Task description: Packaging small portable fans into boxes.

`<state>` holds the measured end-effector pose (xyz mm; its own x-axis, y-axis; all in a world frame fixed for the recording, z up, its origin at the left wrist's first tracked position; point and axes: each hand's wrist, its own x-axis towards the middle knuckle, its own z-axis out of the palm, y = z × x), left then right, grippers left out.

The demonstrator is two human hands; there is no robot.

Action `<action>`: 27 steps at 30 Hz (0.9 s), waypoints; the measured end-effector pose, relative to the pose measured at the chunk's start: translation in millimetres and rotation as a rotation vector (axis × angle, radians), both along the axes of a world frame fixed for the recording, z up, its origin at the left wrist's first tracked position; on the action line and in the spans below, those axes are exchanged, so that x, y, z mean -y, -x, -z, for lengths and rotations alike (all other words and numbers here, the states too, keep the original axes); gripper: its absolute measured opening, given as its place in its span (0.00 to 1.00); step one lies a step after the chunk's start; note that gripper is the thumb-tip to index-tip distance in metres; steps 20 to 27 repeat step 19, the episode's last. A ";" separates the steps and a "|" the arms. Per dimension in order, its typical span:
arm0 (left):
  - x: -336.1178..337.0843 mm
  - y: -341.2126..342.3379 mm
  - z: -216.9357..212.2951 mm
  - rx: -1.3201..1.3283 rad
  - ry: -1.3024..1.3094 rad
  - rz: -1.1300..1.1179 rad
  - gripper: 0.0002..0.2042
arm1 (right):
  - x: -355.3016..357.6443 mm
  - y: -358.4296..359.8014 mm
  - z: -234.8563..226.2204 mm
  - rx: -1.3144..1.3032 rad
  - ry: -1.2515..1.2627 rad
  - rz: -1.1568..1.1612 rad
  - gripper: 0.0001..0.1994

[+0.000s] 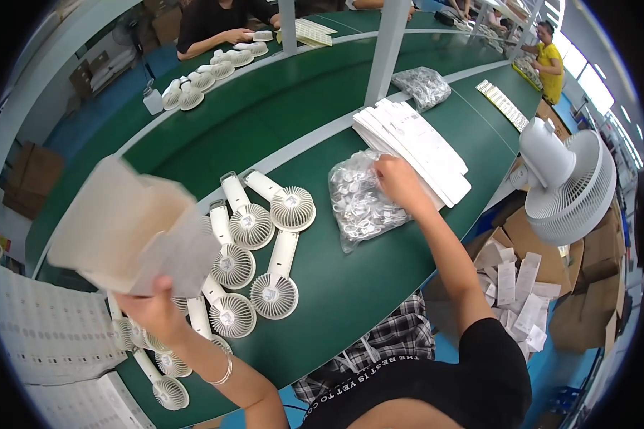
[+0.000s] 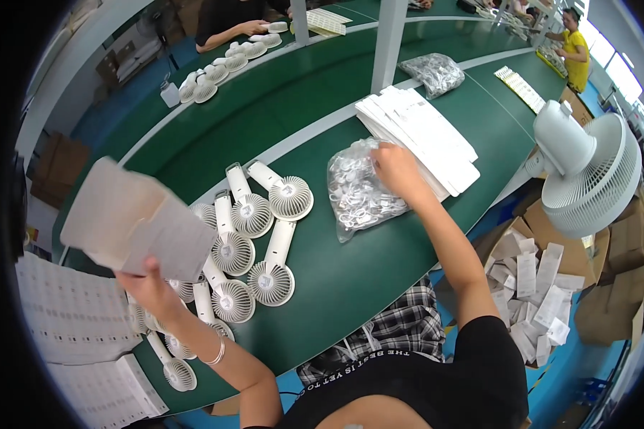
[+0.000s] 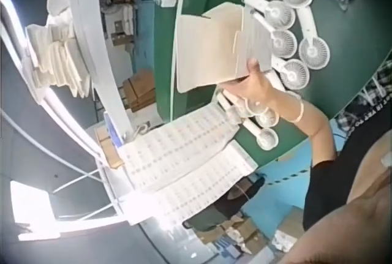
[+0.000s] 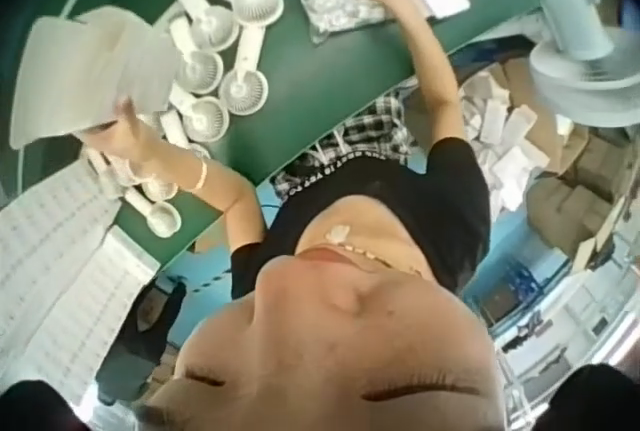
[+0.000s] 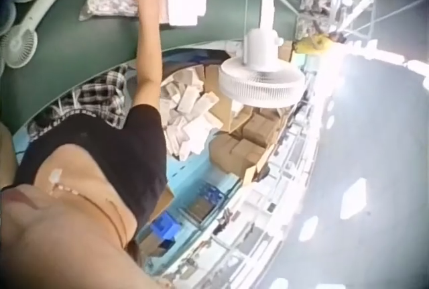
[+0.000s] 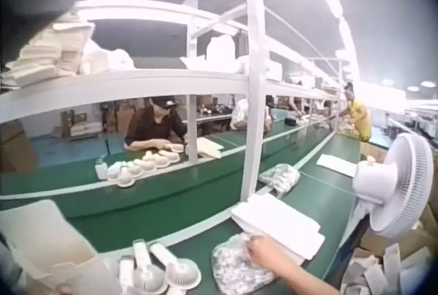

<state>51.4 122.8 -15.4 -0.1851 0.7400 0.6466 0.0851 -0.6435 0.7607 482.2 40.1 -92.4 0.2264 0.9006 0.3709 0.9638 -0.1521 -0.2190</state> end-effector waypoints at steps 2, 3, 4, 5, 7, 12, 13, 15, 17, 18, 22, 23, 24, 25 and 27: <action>4.7 -19.8 -7.3 0.042 0.040 0.096 0.42 | -0.3 -0.1 -1.5 0.014 -0.055 -0.052 0.04; 7.8 -25.0 -10.2 0.074 0.074 0.199 0.42 | 1.6 0.9 -7.5 0.016 -0.086 -0.113 0.04; 11.4 -27.3 -13.1 -0.018 0.113 0.218 0.41 | 5.4 2.0 -15.0 0.016 -0.117 -0.176 0.04; 12.5 -27.0 -15.6 -0.110 0.149 0.232 0.40 | 11.6 4.9 -24.6 -0.001 -0.131 -0.147 0.04; 8.7 -30.0 -7.5 -0.185 0.061 0.283 0.38 | 31.4 11.5 -51.9 -0.108 -0.113 -0.045 0.06; -2.4 -57.9 -6.9 -0.254 -0.207 0.371 0.40 | 61.8 72.6 -140.5 -0.218 -0.485 -0.016 0.05; -2.8 -61.7 -7.7 -0.251 -0.248 0.397 0.39 | 61.6 88.8 -153.8 -0.339 -0.599 -0.203 0.05; 0.2 -65.3 -7.9 -0.258 -0.282 0.402 0.37 | 52.6 125.1 -173.8 -0.413 -0.669 -0.489 0.07; 1.4 -60.0 -6.7 -0.290 -0.277 0.375 0.37 | 30.0 157.3 -186.3 -0.202 -0.570 -0.645 0.12; 1.8 -62.5 -8.0 -0.301 -0.282 0.369 0.37 | 19.2 163.2 -193.7 -0.022 -0.510 -0.680 0.14; 1.9 -64.3 -10.0 -0.301 -0.288 0.377 0.37 | 10.5 166.1 -194.2 -0.001 -0.512 -0.681 0.15; 1.9 -64.3 -10.0 -0.301 -0.288 0.377 0.37 | 10.5 166.1 -194.2 -0.001 -0.512 -0.681 0.15; 1.9 -64.3 -10.0 -0.301 -0.288 0.377 0.37 | 10.5 166.1 -194.2 -0.001 -0.512 -0.681 0.15; 1.9 -64.3 -10.0 -0.301 -0.288 0.377 0.37 | 10.5 166.1 -194.2 -0.001 -0.512 -0.681 0.15; 1.9 -64.3 -10.0 -0.301 -0.288 0.377 0.37 | 10.5 166.1 -194.2 -0.001 -0.512 -0.681 0.15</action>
